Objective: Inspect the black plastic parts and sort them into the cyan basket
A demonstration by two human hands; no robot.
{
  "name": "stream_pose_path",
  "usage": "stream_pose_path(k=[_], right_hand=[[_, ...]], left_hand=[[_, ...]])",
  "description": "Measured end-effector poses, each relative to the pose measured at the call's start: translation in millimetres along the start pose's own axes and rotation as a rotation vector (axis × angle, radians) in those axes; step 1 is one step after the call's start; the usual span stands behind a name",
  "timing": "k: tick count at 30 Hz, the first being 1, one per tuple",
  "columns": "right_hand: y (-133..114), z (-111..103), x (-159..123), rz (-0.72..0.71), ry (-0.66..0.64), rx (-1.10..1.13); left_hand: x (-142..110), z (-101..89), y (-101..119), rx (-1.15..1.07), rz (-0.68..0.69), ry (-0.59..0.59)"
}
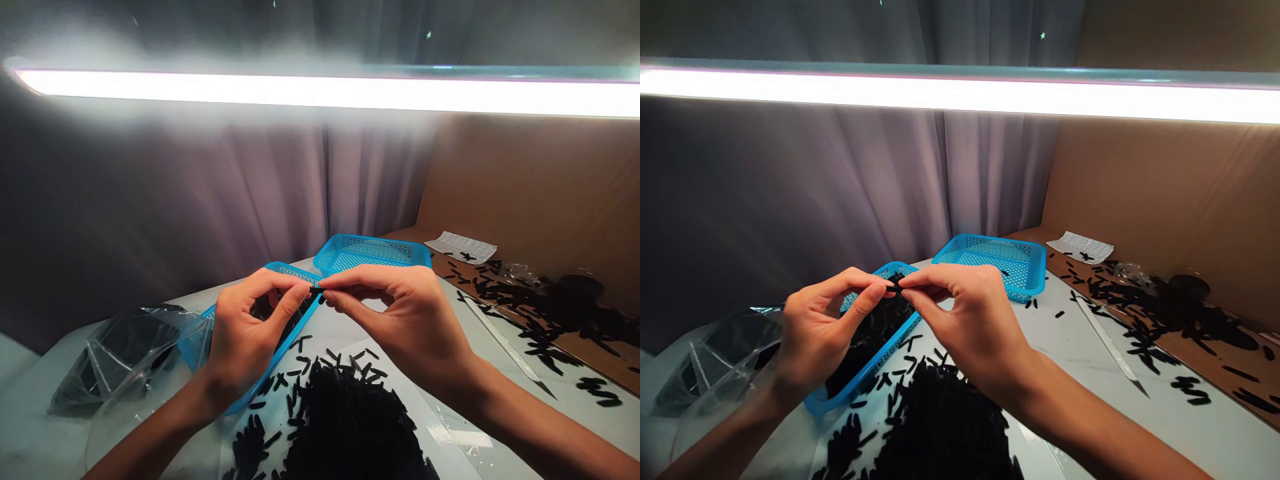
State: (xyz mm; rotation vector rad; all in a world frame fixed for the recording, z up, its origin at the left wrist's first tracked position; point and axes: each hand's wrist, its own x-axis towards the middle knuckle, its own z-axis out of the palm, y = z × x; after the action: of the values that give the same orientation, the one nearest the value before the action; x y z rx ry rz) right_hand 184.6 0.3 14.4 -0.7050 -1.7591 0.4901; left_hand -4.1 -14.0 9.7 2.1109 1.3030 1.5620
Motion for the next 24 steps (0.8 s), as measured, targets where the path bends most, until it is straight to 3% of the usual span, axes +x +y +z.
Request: stream_pose_path(k=[3,7,17,24], right_hand=[[0,0,0,0.008,-0.002,0.023],[-2,-1,0,0.029,-0.002,0.084],[3,-7,8,0.312,0.031,0.531],[10,4,3,0.280,0.026,0.614]], left_hand=[[1,0.2,1,-0.123,-0.145,-0.056],[2,0.4,3,-0.234,-0.219,-0.095],[2,-0.3,1,-0.131,-0.185,0.095],[0,3.6,3,-0.178,-0.130,0.018]])
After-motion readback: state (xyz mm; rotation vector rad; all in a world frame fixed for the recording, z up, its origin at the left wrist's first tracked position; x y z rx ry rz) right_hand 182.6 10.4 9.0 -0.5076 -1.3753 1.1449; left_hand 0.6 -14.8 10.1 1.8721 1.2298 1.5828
